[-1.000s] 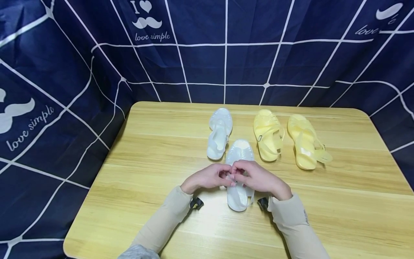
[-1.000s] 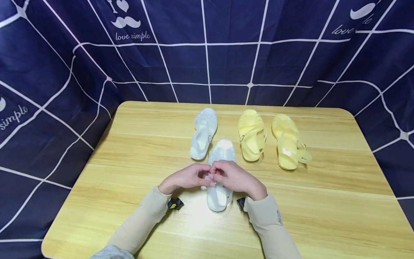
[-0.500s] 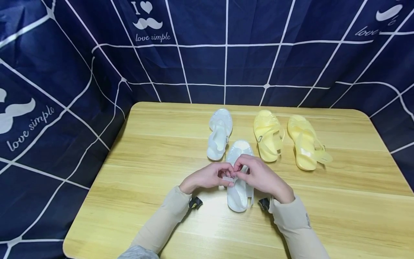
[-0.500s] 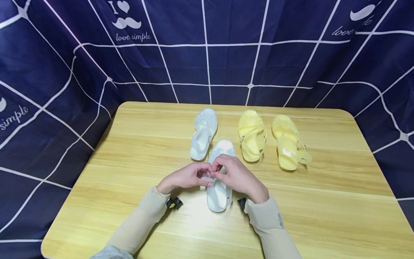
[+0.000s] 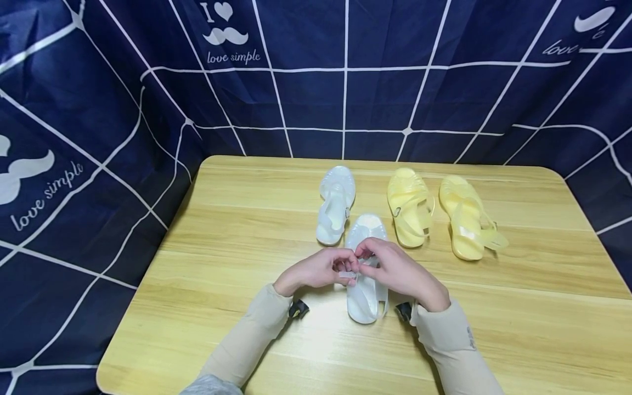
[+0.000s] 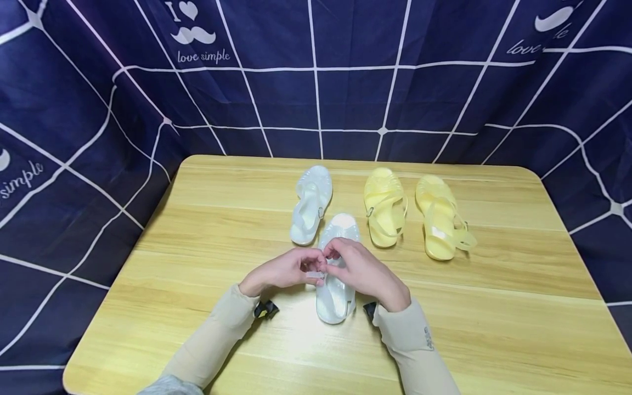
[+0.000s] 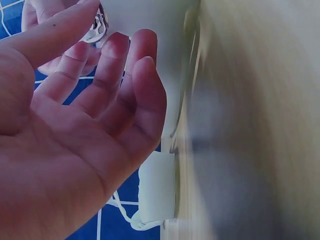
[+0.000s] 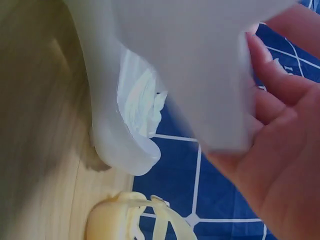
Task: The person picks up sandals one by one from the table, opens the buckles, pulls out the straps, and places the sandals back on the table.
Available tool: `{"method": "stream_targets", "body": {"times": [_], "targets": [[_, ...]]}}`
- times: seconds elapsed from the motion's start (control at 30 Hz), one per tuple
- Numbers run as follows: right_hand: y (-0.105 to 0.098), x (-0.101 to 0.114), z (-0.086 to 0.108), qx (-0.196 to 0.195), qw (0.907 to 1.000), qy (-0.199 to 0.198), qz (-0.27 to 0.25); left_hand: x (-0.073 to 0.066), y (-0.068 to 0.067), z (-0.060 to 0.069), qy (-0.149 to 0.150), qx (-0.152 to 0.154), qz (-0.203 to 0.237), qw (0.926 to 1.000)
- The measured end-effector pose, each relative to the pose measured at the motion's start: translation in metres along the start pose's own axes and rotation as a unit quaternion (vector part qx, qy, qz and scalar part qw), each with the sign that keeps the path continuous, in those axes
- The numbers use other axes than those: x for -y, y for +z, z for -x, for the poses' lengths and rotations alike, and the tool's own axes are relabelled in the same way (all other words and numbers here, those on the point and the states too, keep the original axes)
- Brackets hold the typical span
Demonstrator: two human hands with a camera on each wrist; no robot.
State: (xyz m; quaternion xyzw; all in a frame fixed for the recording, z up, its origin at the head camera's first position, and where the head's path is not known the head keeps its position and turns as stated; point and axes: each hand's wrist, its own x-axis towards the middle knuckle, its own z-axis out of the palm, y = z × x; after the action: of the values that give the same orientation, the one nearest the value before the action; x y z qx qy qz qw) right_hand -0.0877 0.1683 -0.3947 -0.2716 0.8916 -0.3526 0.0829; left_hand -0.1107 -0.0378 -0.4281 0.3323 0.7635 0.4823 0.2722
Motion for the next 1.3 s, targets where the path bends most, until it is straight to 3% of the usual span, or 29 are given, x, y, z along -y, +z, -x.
{"method": "stream_targets", "body": {"times": [0.1,0.43,0.63,0.9,1.07,1.13,1.3], "targets": [[0.001,-0.002,0.000,0.027,0.9995,0.014,0.000,0.001,0.000,0.000,0.009,0.000,-0.008,0.9999],[0.005,-0.006,-0.001,0.057,0.9971,0.047,0.016,0.003,-0.001,0.001,0.030,-0.008,-0.029,0.9991],[0.008,-0.010,-0.001,0.089,0.9931,0.064,-0.042,0.006,-0.001,0.000,0.037,-0.006,-0.039,0.9986],[0.012,-0.020,-0.003,0.148,0.9737,0.057,-0.163,0.011,-0.001,0.000,0.036,-0.005,-0.025,0.9990],[0.012,-0.023,-0.002,0.173,0.9495,0.092,-0.245,0.013,-0.001,0.000,0.038,0.001,-0.003,0.9993],[0.012,-0.024,-0.002,0.178,0.9421,0.106,-0.264,0.013,-0.001,0.000,0.037,0.002,0.000,0.9993],[0.010,-0.024,-0.003,0.181,0.9356,0.113,-0.281,0.012,-0.003,0.000,0.037,0.002,0.006,0.9993]]}}
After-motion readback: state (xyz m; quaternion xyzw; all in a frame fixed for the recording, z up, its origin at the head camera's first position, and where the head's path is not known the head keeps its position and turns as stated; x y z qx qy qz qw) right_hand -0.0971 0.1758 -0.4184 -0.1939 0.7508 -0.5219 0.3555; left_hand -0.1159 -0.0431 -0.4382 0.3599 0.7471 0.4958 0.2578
